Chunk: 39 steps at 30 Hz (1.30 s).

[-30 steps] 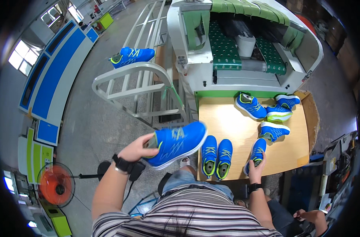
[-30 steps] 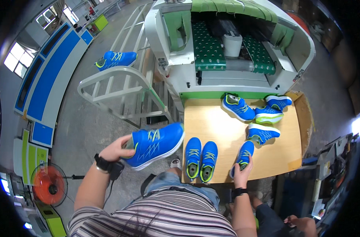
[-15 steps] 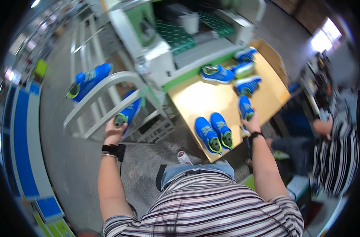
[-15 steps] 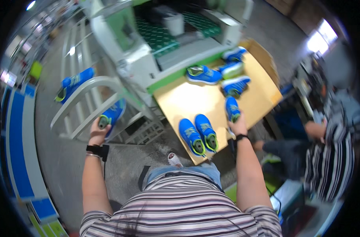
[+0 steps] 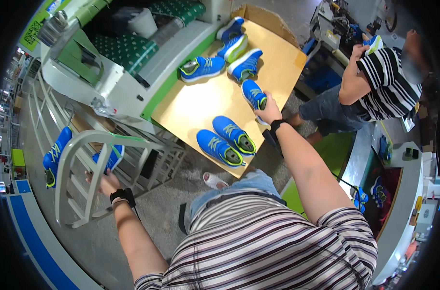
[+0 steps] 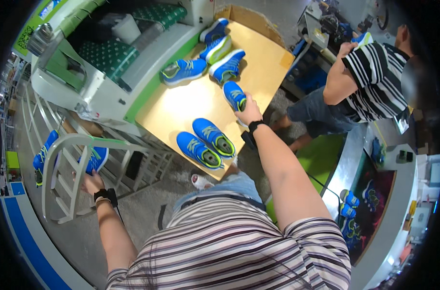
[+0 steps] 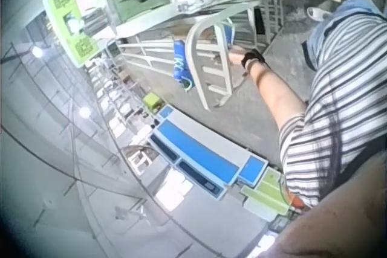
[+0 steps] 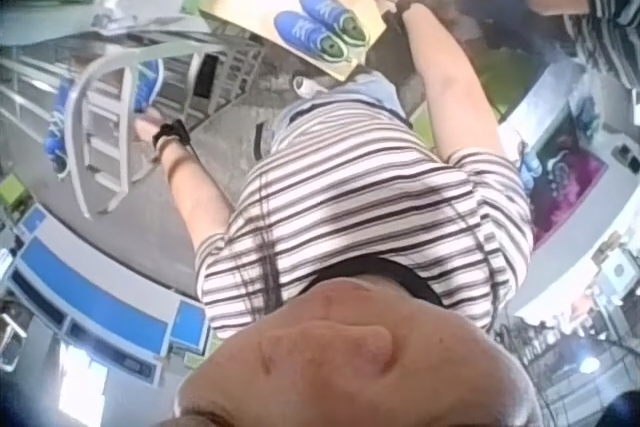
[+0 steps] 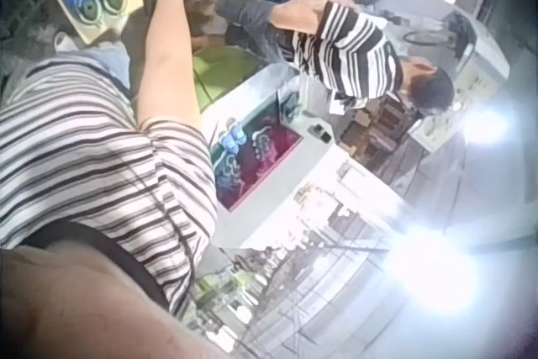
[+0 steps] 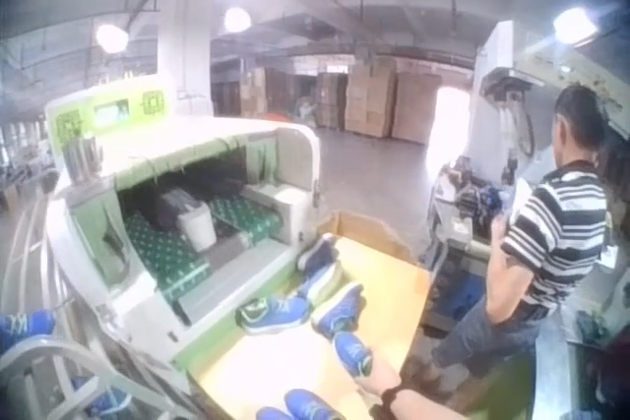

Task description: The person picks up shoes from a table and places them onto a conveyor belt, occasionally moving shoes around on the table or taking them off the belt. They briefly walk to another station to handle more shoes before returning to the first table to continue the task.

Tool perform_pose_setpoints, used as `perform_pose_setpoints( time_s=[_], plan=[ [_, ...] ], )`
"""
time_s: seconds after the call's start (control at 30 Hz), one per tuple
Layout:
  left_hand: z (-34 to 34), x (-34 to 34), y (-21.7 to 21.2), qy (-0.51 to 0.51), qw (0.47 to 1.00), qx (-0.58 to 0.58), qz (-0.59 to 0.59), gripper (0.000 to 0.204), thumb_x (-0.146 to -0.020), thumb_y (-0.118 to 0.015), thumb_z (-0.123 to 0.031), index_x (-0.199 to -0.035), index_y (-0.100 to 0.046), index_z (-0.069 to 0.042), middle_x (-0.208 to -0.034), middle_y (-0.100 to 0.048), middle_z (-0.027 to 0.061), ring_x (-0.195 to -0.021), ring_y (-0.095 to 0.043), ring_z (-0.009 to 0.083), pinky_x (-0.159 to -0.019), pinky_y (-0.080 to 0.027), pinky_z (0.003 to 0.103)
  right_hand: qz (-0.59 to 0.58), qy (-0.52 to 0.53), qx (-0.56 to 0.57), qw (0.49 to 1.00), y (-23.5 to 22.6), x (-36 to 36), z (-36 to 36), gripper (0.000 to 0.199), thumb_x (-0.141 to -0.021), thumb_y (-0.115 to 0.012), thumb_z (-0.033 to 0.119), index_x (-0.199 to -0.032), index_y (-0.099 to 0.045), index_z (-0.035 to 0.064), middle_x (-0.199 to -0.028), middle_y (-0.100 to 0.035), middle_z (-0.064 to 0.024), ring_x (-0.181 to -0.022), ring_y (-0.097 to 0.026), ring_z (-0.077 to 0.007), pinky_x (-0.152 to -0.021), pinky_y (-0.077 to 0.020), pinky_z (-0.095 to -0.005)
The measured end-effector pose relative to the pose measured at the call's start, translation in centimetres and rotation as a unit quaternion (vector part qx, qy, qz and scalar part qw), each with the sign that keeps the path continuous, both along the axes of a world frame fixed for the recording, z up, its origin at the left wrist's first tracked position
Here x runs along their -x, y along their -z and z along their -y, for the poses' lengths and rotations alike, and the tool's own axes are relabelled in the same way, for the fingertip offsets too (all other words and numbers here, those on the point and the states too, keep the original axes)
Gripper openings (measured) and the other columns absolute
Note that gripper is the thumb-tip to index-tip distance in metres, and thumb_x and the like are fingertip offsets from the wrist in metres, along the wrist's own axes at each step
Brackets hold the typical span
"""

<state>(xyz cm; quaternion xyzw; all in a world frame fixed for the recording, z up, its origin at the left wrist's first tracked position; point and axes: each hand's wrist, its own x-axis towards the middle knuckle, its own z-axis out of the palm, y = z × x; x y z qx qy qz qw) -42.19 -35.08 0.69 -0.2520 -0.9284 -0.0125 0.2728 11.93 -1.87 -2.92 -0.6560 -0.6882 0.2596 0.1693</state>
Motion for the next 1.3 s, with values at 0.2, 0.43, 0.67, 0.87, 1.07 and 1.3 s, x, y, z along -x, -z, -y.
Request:
perform_pose_setpoints(
  time_s=[0.2, 0.43, 0.67, 0.87, 1.07, 1.3],
  plan=[
    [-1.4, -18.4, -1.3, 0.357, 0.882, -0.123, 0.282, 0.055, -0.083, -0.066, -0.003, -0.134, -0.047, -0.003, -0.129, -0.051, 0.0187, -0.129, -0.042, 0.0361, -0.11, -0.032, 0.046, -0.014, -0.012, -0.011, 1.0, -0.5, -0.4, 0.0, 0.086, -0.069, -0.079, 0.018, -0.142, -0.034, 0.0192, -0.121, -0.054, -0.0248, -0.115, -0.054, -0.0448, -0.097, -0.0463, -0.0493],
    [-7.8, -29.9, 2.1, 0.227, 0.572, -0.05, 0.787, 0.106, -0.085, -0.075, -0.037, -0.152, -0.005, 0.006, -0.148, -0.029, 0.0326, -0.137, -0.034, 0.0378, -0.112, -0.031, 0.041, -0.114, -0.097, 0.003, 0.989, -0.7, -1.4, 0.1, 0.089, -0.074, -0.075, 0.011, -0.148, -0.025, 0.0107, -0.127, -0.046, -0.0293, -0.121, -0.048, -0.0454, -0.105, -0.0408, -0.0447],
    [-13.5, -34.2, 4.0, 0.065, 0.572, -0.073, 0.814, 0.133, -0.075, -0.082, -0.039, -0.144, 0.018, 0.016, -0.151, -0.019, 0.0349, -0.142, -0.026, 0.0381, -0.117, -0.023, 0.037, -0.153, -0.124, 0.042, 0.979, -1.1, -2.7, 0.2, 0.089, -0.078, -0.072, 0.013, -0.151, -0.022, 0.0078, -0.137, -0.039, -0.0293, -0.128, -0.041, -0.0452, -0.11, -0.035, -0.0449],
    [-13.1, -35.1, 3.5, 0.113, 0.648, -0.117, 0.744, 0.131, -0.066, -0.087, -0.027, -0.147, 0.008, 0.014, -0.145, -0.03, 0.0323, -0.132, -0.042, 0.0368, -0.109, -0.037, 0.039, -0.106, -0.483, 0.141, 0.858, -5.3, -0.2, 3.0, 0.099, -0.078, -0.078, 0.037, -0.15, -0.021, -0.0003, -0.144, -0.034, -0.0318, -0.118, -0.051, -0.0482, -0.102, -0.0424, -0.0469],
    [-16.1, -34.6, -1.0, 0.064, 0.598, -0.204, 0.772, 0.11, -0.071, -0.079, -0.011, -0.15, -0.005, 0.009, -0.133, -0.048, 0.0228, -0.117, -0.056, 0.0279, -0.099, -0.047, 0.035, -0.065, -0.456, 0.271, 0.845, -5.7, 4.1, 2.6, 0.101, -0.074, -0.08, 0.026, -0.152, -0.02, 0.0064, -0.138, -0.033, -0.0372, -0.114, -0.053, -0.0519, -0.099, -0.0468, -0.0452],
    [-23.3, -27.0, -11.6, 0.135, 0.55, -0.414, 0.712, 0.064, -0.085, -0.061, -0.005, -0.143, -0.036, 0.002, -0.122, -0.059, 0.0107, -0.107, -0.059, 0.0188, -0.093, -0.048, 0.031, -0.357, -0.278, 0.234, 0.86, -13.6, 9.6, -7.3, 0.066, -0.081, -0.065, 0.014, -0.138, -0.033, 0.0035, -0.12, -0.053, -0.0227, -0.115, -0.055, -0.0302, -0.097, -0.045, -0.0371]
  ],
)
